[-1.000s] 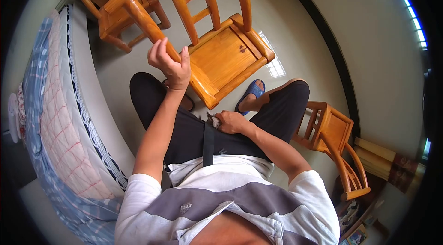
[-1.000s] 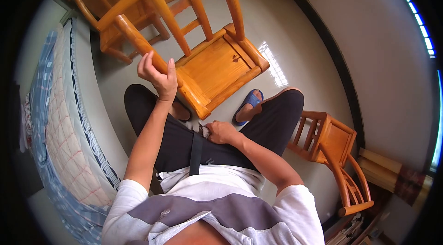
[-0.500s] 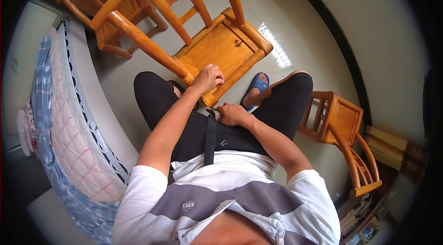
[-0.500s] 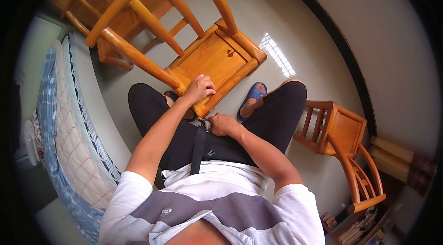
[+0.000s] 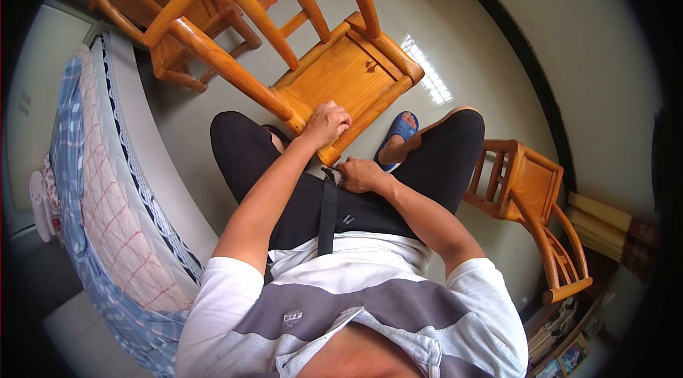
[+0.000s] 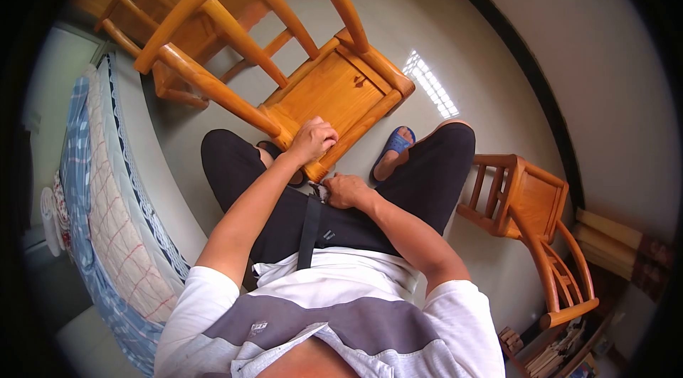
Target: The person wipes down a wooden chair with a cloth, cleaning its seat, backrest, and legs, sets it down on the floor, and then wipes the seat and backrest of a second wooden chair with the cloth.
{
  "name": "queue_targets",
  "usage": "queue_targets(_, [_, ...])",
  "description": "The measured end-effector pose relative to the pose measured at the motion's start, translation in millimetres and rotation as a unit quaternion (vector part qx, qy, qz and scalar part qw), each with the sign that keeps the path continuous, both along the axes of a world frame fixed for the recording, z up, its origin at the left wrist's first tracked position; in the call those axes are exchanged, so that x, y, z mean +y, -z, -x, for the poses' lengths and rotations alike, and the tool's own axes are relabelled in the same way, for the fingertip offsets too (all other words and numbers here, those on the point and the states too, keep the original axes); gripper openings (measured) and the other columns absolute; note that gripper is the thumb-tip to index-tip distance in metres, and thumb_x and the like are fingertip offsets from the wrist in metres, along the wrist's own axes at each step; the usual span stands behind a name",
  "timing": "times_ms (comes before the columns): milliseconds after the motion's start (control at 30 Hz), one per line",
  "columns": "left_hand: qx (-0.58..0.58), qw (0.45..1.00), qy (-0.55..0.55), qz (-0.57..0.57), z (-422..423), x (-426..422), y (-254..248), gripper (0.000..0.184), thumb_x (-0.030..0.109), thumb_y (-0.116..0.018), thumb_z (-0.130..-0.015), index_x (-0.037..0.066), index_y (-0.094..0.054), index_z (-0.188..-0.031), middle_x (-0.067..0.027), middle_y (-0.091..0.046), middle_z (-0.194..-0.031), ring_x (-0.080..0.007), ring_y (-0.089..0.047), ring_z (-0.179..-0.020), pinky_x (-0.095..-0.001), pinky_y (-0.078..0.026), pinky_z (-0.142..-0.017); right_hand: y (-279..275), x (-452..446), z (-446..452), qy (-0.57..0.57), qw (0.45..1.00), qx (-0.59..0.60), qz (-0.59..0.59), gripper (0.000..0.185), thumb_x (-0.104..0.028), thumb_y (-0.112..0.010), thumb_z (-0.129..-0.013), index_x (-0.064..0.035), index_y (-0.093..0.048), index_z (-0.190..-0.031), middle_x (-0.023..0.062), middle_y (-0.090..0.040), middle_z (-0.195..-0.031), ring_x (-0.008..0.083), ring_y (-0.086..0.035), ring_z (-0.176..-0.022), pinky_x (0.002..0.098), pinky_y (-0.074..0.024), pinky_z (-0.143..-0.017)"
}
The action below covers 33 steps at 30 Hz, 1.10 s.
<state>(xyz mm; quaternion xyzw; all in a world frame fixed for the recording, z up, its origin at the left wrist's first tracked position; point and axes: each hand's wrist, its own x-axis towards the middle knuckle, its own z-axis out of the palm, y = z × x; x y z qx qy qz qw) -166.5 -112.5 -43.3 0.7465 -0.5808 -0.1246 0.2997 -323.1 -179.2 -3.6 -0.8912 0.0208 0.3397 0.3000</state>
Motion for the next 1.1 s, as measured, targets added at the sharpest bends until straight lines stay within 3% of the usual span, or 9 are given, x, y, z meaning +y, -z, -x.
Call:
queue_targets(133, [0.010,1.000,-0.008,-0.009,-2.6,0.1,1.9,0.009,0.014,-0.073,-0.071,0.006,-0.070,-0.076,-0.0071,-0.064,-0.076,-0.0259,-0.056,-0.081,-0.0363,-0.047,-0.075,0.8,-1.1,2.5,0.011,1.000,0.001,0.004,0.043,-0.025,-0.054,-0.080,-0.0093,-0.057,-0.120,0.0228,-0.058,-0.108,0.0376,-0.061,-0.099,0.0433,-0.0491,-0.086])
queue_targets(200, [0.092,0.995,-0.019,-0.038,-4.9,0.4,-0.2,0.009,0.015,-0.072,-0.072,0.007,-0.071,-0.075,-0.0070,-0.064,-0.076,-0.0255,-0.056,-0.081,-0.0356,-0.047,-0.075,0.8,-1.3,4.1,0.017,1.000,-0.002,0.004,0.043,-0.025,-0.054,-0.080,-0.0092,-0.057,-0.120,0.0227,-0.058,-0.108,0.0376,-0.061,-0.099,0.0433,-0.0491,-0.086])
queue_targets(400, [0.030,0.999,-0.030,-0.017,0.6,-2.5,1.8,0.011,0.018,-0.072,-0.072,0.007,-0.072,-0.075,-0.0068,-0.065,-0.075,-0.0256,-0.057,-0.080,-0.0353,-0.047,-0.075,2.5,0.4,2.6,0.004,1.000,0.003,0.012,0.044,-0.025,-0.054,-0.080,-0.0088,-0.057,-0.121,0.0226,-0.058,-0.109,0.0374,-0.061,-0.100,0.0427,-0.0492,-0.086])
queue_targets(533, [0.017,0.999,-0.045,-0.023,1.2,-3.2,0.3,0.011,0.018,-0.072,-0.072,0.007,-0.072,-0.076,-0.0067,-0.066,-0.076,-0.0255,-0.057,-0.082,-0.0354,-0.047,-0.076,5.4,2.7,2.9,0.012,1.000,-0.014,0.009,0.036,-0.024,-0.052,-0.080,-0.0069,-0.061,-0.111,0.0230,-0.061,-0.107,0.0356,-0.061,-0.101,0.0436,-0.0492,-0.086])
queue_targets(700, [0.118,0.991,-0.031,-0.050,-5.6,-0.7,-1.0,0.010,0.017,-0.072,-0.072,0.007,-0.072,-0.074,-0.0070,-0.066,-0.076,-0.0252,-0.056,-0.084,-0.0360,-0.047,-0.077,4.2,0.7,4.9,0.028,0.999,-0.020,-0.004,0.036,-0.024,-0.052,-0.080,-0.0066,-0.061,-0.111,0.0234,-0.062,-0.105,0.0364,-0.061,-0.100,0.0442,-0.0488,-0.086])
queue_targets(767, [0.109,0.992,-0.030,-0.052,-5.9,-2.4,-0.9,0.010,0.018,-0.072,-0.072,0.007,-0.072,-0.075,-0.0067,-0.066,-0.076,-0.0250,-0.056,-0.084,-0.0359,-0.047,-0.078,5.0,0.1,2.3,0.007,1.000,0.005,0.004,0.043,-0.026,-0.053,-0.081,-0.0088,-0.057,-0.120,0.0222,-0.057,-0.110,0.0369,-0.060,-0.101,0.0435,-0.0491,-0.087])
queue_targets(1033, [0.065,0.994,-0.054,-0.073,-2.4,-6.0,-0.4,0.012,0.021,-0.072,-0.073,0.010,-0.074,-0.078,-0.0062,-0.068,-0.081,-0.0252,-0.057,-0.087,-0.0370,-0.047,-0.080,6.4,0.5,3.6,0.017,1.000,-0.015,0.002,0.037,-0.023,-0.052,-0.080,-0.0070,-0.060,-0.112,0.0229,-0.062,-0.106,0.0357,-0.061,-0.101,0.0433,-0.0485,-0.087])
queue_targets(1100, [0.120,0.990,-0.038,-0.068,-5.4,-3.4,-1.7,0.010,0.018,-0.073,-0.072,0.008,-0.073,-0.076,-0.0060,-0.067,-0.079,-0.0246,-0.056,-0.084,-0.0354,-0.047,-0.078,5.1,-0.4,5.6,0.021,1.000,-0.018,-0.005,0.037,-0.023,-0.052,-0.080,-0.0071,-0.060,-0.112,0.0229,-0.062,-0.106,0.0355,-0.061,-0.101,0.0432,-0.0485,-0.087])
